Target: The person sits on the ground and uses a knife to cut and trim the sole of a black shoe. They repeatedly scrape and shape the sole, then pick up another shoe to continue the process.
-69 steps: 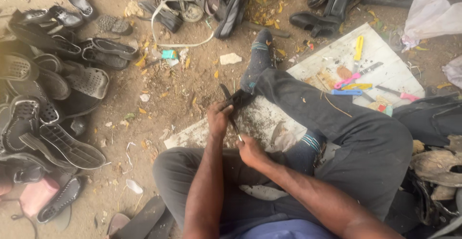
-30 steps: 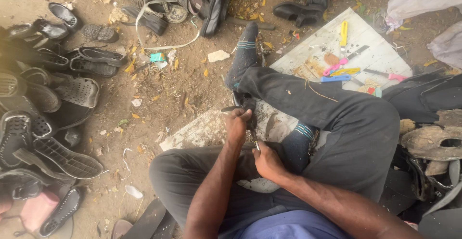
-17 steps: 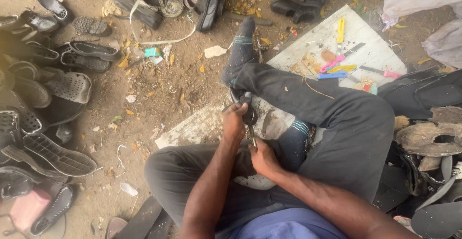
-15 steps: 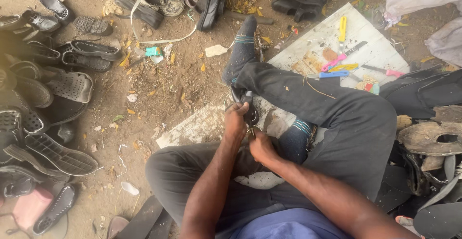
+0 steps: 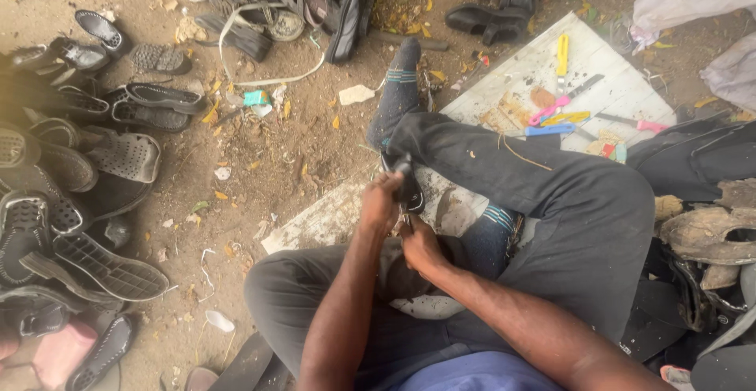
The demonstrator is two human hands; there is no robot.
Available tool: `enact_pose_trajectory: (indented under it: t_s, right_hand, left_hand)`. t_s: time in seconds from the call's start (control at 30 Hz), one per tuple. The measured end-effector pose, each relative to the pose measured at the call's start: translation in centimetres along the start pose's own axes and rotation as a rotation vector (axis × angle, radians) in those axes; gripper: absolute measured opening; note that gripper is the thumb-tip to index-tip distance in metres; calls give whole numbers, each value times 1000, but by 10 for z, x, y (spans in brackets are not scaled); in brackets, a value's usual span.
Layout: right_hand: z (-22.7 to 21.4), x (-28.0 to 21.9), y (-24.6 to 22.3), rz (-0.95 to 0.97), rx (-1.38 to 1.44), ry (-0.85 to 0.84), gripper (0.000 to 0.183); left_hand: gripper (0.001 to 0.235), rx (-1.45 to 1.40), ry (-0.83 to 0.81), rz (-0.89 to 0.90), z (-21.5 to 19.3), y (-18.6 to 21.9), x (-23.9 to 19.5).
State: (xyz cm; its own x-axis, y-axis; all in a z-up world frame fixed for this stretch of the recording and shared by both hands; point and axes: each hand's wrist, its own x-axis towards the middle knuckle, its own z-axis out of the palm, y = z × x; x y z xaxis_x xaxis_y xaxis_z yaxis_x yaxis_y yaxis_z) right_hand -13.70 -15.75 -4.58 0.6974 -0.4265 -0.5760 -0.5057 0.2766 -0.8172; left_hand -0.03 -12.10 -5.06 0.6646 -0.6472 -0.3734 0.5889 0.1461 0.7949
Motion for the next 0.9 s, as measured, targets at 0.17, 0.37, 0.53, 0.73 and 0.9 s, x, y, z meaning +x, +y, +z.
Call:
enact_pose_trajectory:
  t_s: [0.17,0.37,0.53,0.73,0.9]
  right_hand:
    - [-36,-9,-15,62,13,-169,18]
    - [-67,-18,-16,41,-163,-222,20]
    - [-100,16,-11,-232,-932,-139,25]
    - [-118,86,-36,-503,-848,-129,26]
    - [-119,106,-53,-423,-959,-231,29]
  left_hand:
    - [30,1743,-229,975,4,41,-32]
    - [20,2134,-375,739,8,40,-31]
    - [18,2054,-268,587,13,2,-21]
    - [21,1405,22,633,-23,-7,34]
    - [25,1270,94,583,-43,-25,59]
